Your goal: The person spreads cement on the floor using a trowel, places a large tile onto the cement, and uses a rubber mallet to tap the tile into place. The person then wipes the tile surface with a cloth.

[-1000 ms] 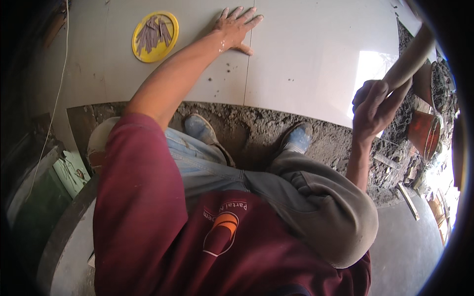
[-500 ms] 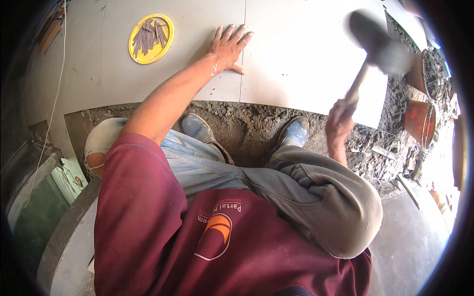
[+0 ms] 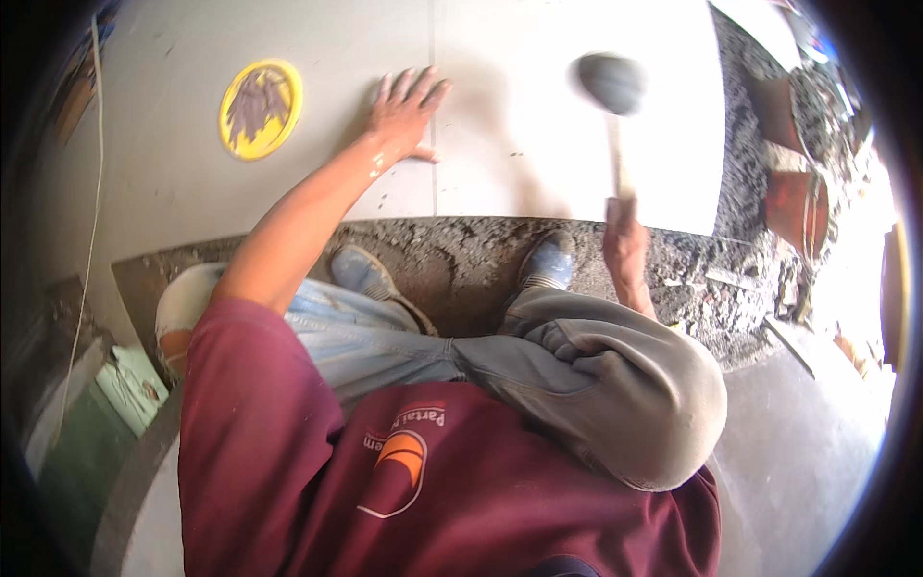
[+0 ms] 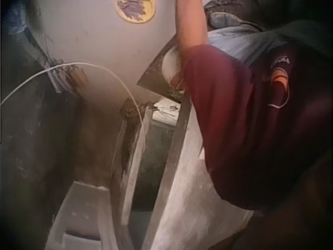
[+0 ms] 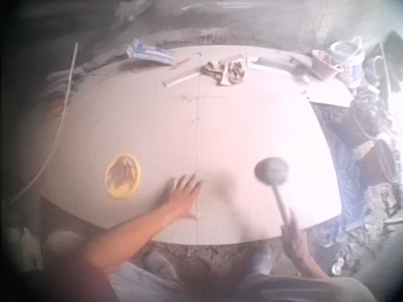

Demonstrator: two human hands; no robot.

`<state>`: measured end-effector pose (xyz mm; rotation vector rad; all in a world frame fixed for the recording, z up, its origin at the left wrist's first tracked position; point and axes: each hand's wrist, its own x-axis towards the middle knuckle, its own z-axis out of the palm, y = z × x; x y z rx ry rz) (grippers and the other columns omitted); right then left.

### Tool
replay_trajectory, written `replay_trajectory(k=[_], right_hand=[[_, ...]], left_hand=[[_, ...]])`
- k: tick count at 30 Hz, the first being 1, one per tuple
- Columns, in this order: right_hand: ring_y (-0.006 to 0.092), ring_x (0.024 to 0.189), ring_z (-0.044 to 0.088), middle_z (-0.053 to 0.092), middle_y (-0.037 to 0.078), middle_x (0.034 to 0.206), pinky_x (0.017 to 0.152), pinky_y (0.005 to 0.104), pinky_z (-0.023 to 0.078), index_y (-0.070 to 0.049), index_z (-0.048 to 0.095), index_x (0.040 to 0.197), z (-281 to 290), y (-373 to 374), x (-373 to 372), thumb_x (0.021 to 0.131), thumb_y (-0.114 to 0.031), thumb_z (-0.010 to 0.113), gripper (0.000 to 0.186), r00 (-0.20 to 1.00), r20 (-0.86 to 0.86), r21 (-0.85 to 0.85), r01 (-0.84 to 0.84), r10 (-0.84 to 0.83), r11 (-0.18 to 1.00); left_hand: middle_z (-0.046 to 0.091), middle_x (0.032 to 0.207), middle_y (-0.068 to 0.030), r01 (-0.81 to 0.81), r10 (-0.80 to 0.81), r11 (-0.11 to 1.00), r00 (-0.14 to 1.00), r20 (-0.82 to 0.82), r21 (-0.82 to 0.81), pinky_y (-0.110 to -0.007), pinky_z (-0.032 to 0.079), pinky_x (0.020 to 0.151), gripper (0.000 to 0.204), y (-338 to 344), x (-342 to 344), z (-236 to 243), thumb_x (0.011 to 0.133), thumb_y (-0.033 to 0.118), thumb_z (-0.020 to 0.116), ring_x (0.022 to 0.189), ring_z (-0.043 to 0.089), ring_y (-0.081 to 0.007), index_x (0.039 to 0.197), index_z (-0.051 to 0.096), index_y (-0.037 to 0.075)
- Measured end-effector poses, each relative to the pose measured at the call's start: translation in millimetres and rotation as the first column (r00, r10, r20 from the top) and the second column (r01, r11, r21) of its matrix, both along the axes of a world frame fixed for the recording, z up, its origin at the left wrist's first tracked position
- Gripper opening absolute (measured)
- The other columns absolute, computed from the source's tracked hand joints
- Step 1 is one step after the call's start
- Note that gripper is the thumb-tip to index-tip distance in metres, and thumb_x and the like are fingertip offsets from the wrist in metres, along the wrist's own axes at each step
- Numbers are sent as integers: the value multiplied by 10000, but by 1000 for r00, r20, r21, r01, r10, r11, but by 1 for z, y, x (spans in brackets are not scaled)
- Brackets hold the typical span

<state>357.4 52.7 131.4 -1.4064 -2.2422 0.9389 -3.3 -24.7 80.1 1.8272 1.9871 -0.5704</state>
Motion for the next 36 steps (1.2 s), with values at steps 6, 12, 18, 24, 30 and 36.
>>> replay_trajectory(k=[6, 12, 18, 24, 30, 36], right_hand=[[252, 661, 668, 675, 171, 775, 581, 387, 536, -67, 376, 1522, 60, 12, 6, 1031, -205, 584, 550, 958, -200, 15, 211, -204, 977], [412, 798, 693, 692, 244, 923, 702, 480, 551, -198, 298, 1566, 29, 11, 23, 994, -234, 622, 658, 942, -53, -85, 327, -332, 941], [389, 682, 646, 648, 206, 790, 650, 485, 522, -192, 278, 1582, 38, 29, 36, 1021, -303, 589, 651, 934, -267, 127, 277, -236, 952], [395, 694, 672, 668, 218, 794, 674, 491, 541, -206, 296, 1579, 27, 17, 48, 1023, -320, 585, 637, 939, 57, -151, 344, -339, 927], [465, 759, 679, 686, 284, 858, 695, 521, 542, -79, 519, 1430, 62, 52, 33, 989, -270, 623, 492, 910, -300, 52, 314, -285, 948], [106, 539, 558, 590, 24, 684, 463, 275, 434, -22, 491, 1382, 87, 54, 15, 1062, -236, 517, 386, 815, -522, 120, 362, -252, 924]], left_hand=[[80, 1703, -150, -14, 14, 1000, 1000, 20, -7, -621, 168, 1216, 1278, 6, 9, 3, 675, 548, 863, 1558, 104, -383, 1634, 123, 141], [56, 1698, -194, 93, -95, 993, 995, 13, 74, -616, 150, 1217, 1298, 2, 1, -7, 675, 587, 840, 1540, 143, -421, 1633, 112, 100], [38, 1697, -199, 112, -119, 990, 990, 81, 88, -612, 148, 1218, 1287, 1, -7, -13, 698, 599, 828, 1540, 135, -426, 1630, 107, 80], [35, 1698, -198, 91, -92, 996, 995, 37, 19, -606, 154, 1219, 1326, 0, -10, -17, 689, 620, 824, 1545, 111, -426, 1631, 66, 76], [61, 1697, -197, 15, -15, 996, 1000, 1, -84, -645, 174, 1191, 1310, 3, 0, -10, 683, 606, 834, 1547, 114, -414, 1637, 81, 116], [61, 1695, -192, 37, -38, 999, 999, -27, -31, -626, 151, 1217, 1350, 4, 4, 1, 649, 713, 797, 1550, 94, -417, 1636, 89, 124]])
